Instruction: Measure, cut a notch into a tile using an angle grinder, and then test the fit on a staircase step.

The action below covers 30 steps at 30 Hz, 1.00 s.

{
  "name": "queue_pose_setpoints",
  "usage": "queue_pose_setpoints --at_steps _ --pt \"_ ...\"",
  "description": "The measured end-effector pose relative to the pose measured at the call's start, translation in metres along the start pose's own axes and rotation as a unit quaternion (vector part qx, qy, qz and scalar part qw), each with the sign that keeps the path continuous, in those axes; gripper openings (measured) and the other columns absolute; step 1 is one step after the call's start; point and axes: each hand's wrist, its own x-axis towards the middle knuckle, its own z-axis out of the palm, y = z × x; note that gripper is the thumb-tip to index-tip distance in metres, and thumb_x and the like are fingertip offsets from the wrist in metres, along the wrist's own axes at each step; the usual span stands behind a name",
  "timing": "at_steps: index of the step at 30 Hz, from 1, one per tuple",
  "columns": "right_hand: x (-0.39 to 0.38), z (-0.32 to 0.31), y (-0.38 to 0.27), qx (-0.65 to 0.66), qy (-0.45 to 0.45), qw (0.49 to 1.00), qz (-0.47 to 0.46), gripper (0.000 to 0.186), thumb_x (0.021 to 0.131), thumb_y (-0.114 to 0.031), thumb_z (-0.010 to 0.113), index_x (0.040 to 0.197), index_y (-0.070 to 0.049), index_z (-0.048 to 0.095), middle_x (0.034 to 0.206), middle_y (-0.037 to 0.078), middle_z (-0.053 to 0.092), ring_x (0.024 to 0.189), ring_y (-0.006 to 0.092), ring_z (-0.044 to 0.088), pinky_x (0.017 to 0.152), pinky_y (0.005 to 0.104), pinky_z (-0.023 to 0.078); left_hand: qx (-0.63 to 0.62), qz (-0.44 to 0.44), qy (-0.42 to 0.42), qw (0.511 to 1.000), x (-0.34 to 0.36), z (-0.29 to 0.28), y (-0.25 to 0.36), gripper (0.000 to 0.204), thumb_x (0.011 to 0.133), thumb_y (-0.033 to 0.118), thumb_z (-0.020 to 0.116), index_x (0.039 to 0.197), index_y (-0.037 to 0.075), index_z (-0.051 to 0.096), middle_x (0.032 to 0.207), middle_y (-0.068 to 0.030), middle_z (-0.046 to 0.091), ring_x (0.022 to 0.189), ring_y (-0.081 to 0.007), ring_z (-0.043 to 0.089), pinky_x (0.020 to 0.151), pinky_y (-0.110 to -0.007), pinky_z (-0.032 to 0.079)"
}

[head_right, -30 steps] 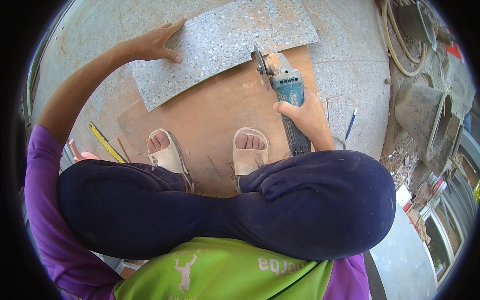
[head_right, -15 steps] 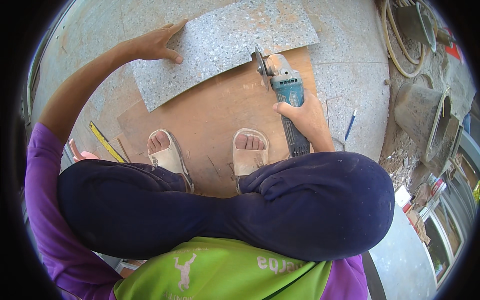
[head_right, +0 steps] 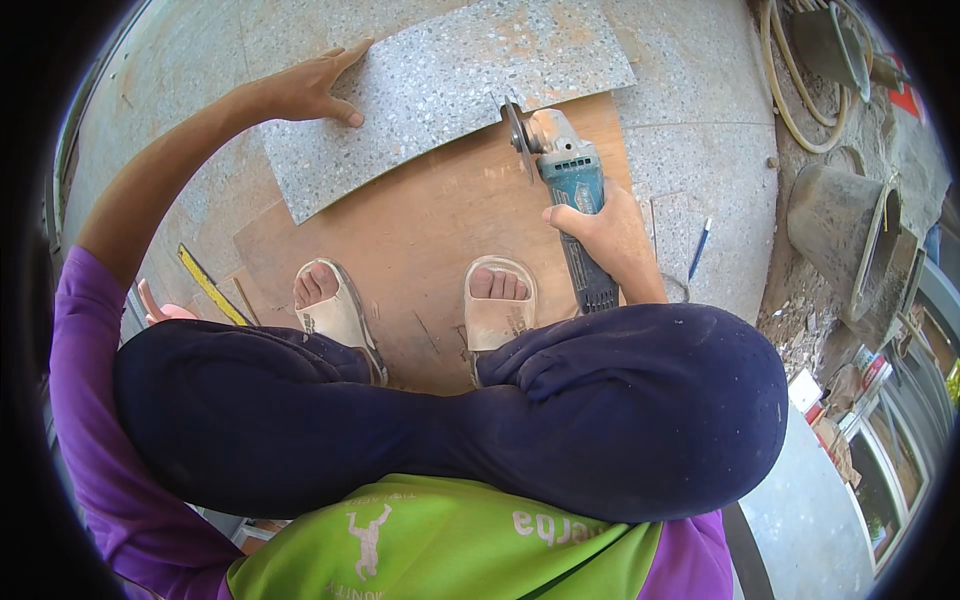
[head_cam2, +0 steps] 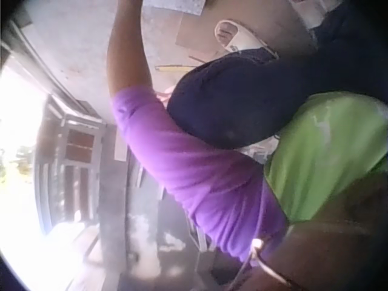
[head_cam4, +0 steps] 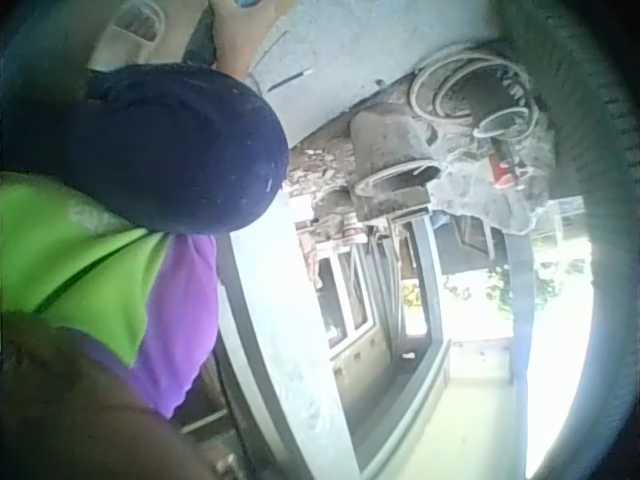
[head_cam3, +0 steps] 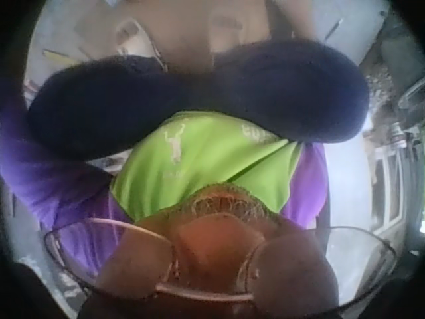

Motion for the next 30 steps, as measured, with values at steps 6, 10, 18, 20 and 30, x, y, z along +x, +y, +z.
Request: queue_pose_setpoints --at_steps 6,10,18,20,30 --pt "-0.0006 0.0014 0.0003 0.001 0.0 1.0 -0.002 0.045 0.07 -0.029 0.082 0.094 0.006 0.068 0.078 0.014 0.069 0.069 0.0211 0.065 0.064 0.0353 0.051 0.001 0.001 0.002 1.0 -0.001 0.0009 -0.0019 0.129 0.064 0.061 0.084 0.163 0.017 0.014 0.161 -0.0224 0.031 0.15 -0.0376 0.031 0.124 -0.051 0.026" --pt "0.0001 0.0016 -0.0021 -0.006 -0.004 1.0 -0.001 0.044 0.07 -0.029 0.082 0.094 0.006 0.068 0.078 0.014 0.069 0.069 0.0209 0.066 0.064 0.0351 0.051 0.007 -0.003 0.004 1.0 -0.0018 0.0023 -0.0022 0.13 0.063 0.063 0.083 0.163 0.017 0.014 0.161 -0.0229 0.031 0.15 -0.0379 0.031 0.124 -0.052 0.027" --pt "0.0009 0.0002 0.0011 -0.009 -0.006 1.0 -0.011 0.045 0.07 -0.032 0.081 0.094 0.005 0.068 0.078 0.015 0.069 0.069 0.022 0.066 0.065 0.0362 0.051 0.004 0.004 0.004 1.0 -0.001 0.0001 -0.0023 0.13 0.063 0.063 0.083 0.163 0.017 0.013 0.161 -0.0236 0.031 0.15 -0.038 0.031 0.124 -0.052 0.027" --pt "0.0009 0.0008 0.0016 -0.005 -0.006 1.0 -0.008 0.046 0.071 -0.032 0.081 0.094 0.005 0.068 0.078 0.015 0.069 0.069 0.0224 0.066 0.066 0.0365 0.051 0.001 0.006 0.005 1.0 -0.0017 0.0011 -0.0028 0.13 0.063 0.063 0.084 0.163 0.017 0.013 0.161 -0.0236 0.031 0.15 -0.038 0.031 0.124 -0.052 0.027" --pt "0.0004 -0.0002 0.0038 -0.003 -0.005 1.0 -0.007 0.046 0.07 -0.031 0.081 0.094 0.006 0.068 0.078 0.015 0.069 0.069 0.0226 0.066 0.065 0.0364 0.051 0.001 0.005 0.0 1.0 -0.0019 0.0002 -0.0016 0.13 0.064 0.062 0.083 0.163 0.017 0.013 0.161 -0.0228 0.03 0.15 -0.0376 0.03 0.124 -0.052 0.026"
